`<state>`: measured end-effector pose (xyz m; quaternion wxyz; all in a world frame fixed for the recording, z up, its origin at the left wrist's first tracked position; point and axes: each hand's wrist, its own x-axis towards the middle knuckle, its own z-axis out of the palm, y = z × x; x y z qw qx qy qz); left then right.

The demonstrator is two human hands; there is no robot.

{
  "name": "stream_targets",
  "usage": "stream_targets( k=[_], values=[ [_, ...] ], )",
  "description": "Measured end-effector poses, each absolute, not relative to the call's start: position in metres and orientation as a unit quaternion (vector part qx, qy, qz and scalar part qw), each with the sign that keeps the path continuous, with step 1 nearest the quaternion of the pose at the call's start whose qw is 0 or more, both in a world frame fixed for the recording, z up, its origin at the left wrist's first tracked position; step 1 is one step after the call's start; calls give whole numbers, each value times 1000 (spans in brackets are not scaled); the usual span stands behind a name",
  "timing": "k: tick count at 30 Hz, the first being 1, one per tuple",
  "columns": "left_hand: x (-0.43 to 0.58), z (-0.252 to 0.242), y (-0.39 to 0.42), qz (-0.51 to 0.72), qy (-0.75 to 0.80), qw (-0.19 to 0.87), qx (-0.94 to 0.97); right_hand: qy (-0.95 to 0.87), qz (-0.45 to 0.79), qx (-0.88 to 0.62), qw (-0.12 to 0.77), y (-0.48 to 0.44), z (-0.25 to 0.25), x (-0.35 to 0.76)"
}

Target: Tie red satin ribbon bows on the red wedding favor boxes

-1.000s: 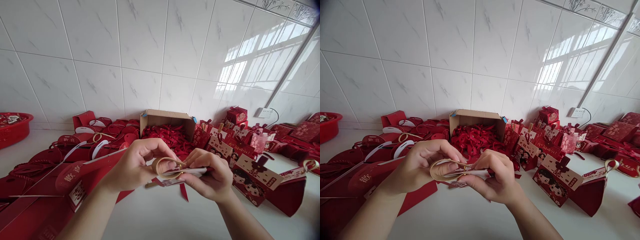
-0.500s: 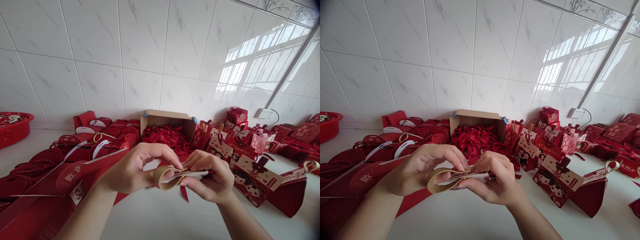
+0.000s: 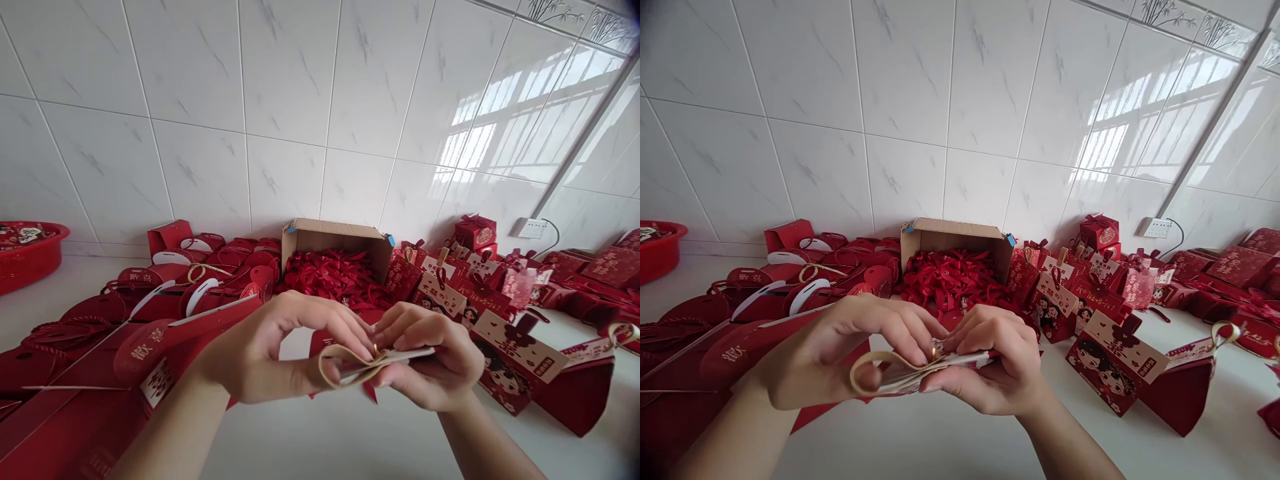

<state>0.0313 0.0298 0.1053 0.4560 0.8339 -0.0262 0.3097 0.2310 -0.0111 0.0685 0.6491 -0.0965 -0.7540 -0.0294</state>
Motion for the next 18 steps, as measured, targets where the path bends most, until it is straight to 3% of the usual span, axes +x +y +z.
stream_targets(
  k=[3, 10, 18],
  values=[
    [36, 105, 28, 314, -56, 434, 843, -732, -61, -84, 673, -8, 67, 232],
    [59, 92, 31, 471, -33, 386, 792, -722, -96, -116, 676, -2, 64, 235],
    [48, 102, 31, 470, -9, 175, 865, -770, -165, -196, 585, -15, 78, 237]
  ],
)
